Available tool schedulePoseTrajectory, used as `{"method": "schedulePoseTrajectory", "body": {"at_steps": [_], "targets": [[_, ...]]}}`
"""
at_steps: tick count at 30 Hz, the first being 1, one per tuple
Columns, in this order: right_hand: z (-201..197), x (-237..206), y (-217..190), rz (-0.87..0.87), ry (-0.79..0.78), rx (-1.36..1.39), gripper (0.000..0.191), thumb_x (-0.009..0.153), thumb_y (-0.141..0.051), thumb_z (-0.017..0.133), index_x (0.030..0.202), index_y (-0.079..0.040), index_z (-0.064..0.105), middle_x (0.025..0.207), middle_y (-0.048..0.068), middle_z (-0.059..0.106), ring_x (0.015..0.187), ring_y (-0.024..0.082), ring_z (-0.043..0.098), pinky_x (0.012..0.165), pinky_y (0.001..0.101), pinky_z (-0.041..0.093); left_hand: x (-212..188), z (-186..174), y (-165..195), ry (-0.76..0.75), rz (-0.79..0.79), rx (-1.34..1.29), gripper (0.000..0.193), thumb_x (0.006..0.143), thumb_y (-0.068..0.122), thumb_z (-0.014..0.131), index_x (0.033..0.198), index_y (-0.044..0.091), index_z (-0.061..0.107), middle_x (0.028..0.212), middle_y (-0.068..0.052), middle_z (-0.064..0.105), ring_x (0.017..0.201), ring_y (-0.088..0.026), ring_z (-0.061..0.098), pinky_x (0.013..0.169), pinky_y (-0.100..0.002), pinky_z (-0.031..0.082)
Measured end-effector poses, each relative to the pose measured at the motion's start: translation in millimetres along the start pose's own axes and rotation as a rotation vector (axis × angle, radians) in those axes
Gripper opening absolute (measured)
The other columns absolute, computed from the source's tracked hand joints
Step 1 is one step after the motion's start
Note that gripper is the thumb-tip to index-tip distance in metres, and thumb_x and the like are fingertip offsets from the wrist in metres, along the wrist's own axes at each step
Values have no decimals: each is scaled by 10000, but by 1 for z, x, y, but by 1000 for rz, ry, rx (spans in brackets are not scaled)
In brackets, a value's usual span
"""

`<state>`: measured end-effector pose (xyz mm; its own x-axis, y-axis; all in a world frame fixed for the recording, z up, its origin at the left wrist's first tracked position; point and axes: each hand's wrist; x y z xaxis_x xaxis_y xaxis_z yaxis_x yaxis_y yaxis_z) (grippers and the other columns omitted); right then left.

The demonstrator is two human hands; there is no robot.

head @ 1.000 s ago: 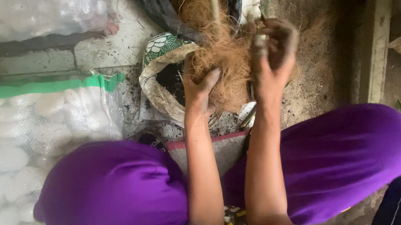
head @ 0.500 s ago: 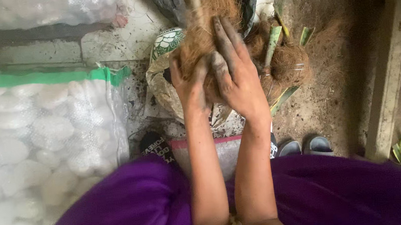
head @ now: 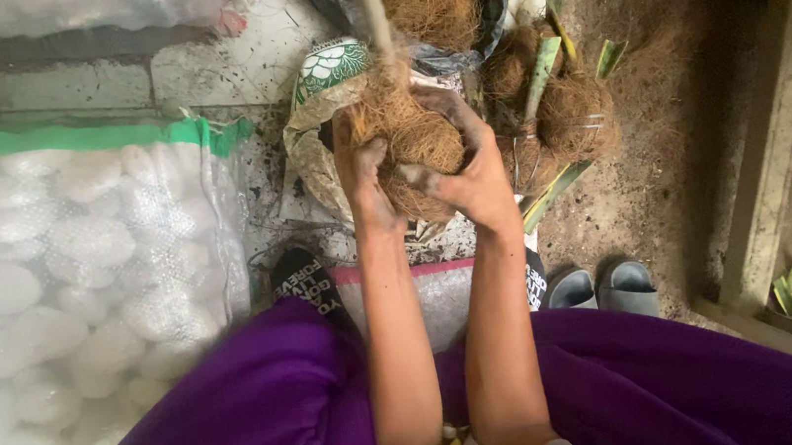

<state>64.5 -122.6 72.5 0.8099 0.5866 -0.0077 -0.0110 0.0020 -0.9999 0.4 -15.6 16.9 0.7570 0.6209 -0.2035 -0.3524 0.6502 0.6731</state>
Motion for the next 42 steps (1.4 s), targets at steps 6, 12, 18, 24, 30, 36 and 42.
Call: {"method": "schedulePoseTrajectory", "body": {"at_steps": [6,12,18,24,30,36,42], "targets": [[7,-12,10,114,219,342,675,731,-127,863,1310,76,582,1186,106,678,1065,204,632,966,354,520,3,-1,10,-39,-47,248,966,800,372,730,1572,26,264,1600,-202,305,1470,-344,349,1209,-480,349],[19,-10,3,-73,405,-156,588,785,-121,829,1306,43,610,1206,117,700,1125,215,665,1050,317,537,-44,30,91,109,415,1063,1070,980,691,595,1656,67,49,1736,-170,80,1644,-319,80,1383,-488,52],[34,-12,-11,-128,522,-457,452,843,-133,754,1246,38,644,1179,124,678,1083,225,672,996,333,545,-47,90,70,-344,336,1598,1008,1046,636,470,1705,5,42,1741,-209,159,1691,-408,180,1357,-658,88],[40,-6,-10,52,613,-394,341,914,-149,665,1201,35,675,1151,125,664,1031,230,672,936,342,551,-13,60,51,-327,425,1097,1083,1082,691,496,1607,-24,-126,1703,-333,74,1551,-461,340,1301,-523,330],[35,-18,-12,-235,451,-492,439,848,-192,811,1176,57,659,1223,145,655,1123,270,692,1006,358,550,6,41,50,-369,281,1263,914,1091,561,520,1690,12,102,1731,-270,251,1594,-455,345,1321,-555,307],[20,-23,-17,-242,255,-406,603,689,-251,837,1193,35,668,1247,142,672,1136,239,668,1054,347,523,24,24,60,-438,39,789,572,1053,420,570,1539,123,521,1403,-172,696,1102,-276,697,1023,-418,586],[12,-25,-16,-155,153,-126,695,710,-323,807,1275,50,652,1281,102,677,1244,206,627,1156,344,459,28,14,47,-350,-123,713,375,1119,339,612,1339,49,700,977,-128,640,868,-203,540,858,-374,509]]}}
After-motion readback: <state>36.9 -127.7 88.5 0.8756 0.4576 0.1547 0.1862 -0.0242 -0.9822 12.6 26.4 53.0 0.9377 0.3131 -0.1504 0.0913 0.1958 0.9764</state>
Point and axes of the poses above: each hand's wrist, its own x-axis towards the middle knuckle, its own z-axis out of the palm, y = z × x
